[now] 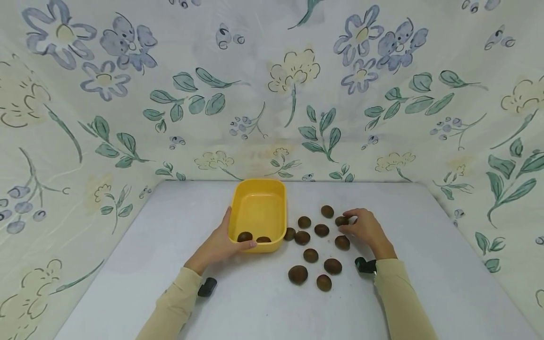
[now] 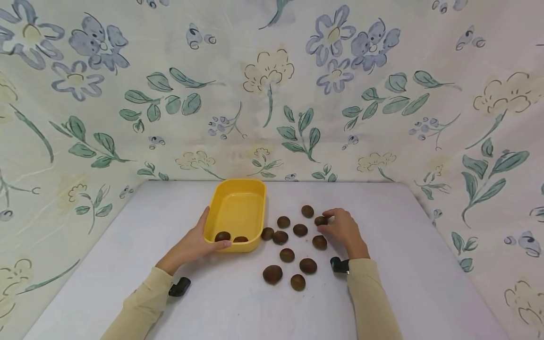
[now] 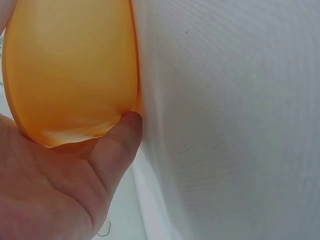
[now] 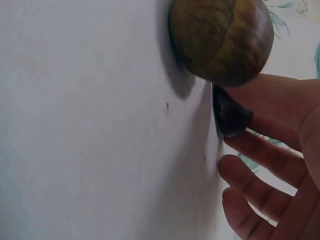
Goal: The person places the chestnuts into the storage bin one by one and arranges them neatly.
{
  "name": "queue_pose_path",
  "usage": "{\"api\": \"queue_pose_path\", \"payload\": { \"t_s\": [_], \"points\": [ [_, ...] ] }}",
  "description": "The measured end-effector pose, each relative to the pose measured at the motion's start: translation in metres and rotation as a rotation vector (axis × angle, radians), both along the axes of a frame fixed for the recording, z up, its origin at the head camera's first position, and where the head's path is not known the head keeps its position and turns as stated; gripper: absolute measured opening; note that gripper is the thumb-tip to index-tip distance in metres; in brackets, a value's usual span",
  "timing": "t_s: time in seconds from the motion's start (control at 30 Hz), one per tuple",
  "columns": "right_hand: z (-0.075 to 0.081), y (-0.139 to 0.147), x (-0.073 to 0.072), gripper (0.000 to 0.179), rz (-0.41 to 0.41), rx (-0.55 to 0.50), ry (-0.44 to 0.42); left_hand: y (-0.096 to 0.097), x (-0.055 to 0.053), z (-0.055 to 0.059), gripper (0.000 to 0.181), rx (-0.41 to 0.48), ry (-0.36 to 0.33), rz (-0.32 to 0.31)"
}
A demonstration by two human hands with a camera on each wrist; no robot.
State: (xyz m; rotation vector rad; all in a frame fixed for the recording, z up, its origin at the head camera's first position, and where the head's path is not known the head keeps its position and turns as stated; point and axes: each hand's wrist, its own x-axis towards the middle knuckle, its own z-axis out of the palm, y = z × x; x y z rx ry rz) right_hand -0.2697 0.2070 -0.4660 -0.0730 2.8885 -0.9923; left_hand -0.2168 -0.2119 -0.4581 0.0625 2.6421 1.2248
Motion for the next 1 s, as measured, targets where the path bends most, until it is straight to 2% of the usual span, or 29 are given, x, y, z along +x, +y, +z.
{"api": "queue_pose_path", "payload": {
  "t_s": [0.17,0.43,0.77,1.0],
  "points": [
    [-0.001,-0.005,0.0,0.049,-0.028,0.027,0.005,0.0,0.0,0.0,0.139,-0.002,0.004,0.002],
    [-0.005,-0.006,-0.003,0.045,-0.023,0.053,0.038,0.0,0.001,-0.001,0.139,-0.02,-0.004,0.007],
    [0.003,-0.006,0.0,0.043,-0.044,-0.024,0.019,0.0,0.0,-0.002,0.14,-0.021,-0.001,0.003],
    [0.014,-0.009,0.001,0.038,0.009,-0.082,0.09,0.0,0.0,-0.001,0.14,-0.035,0.005,0.001]
  ]
}}
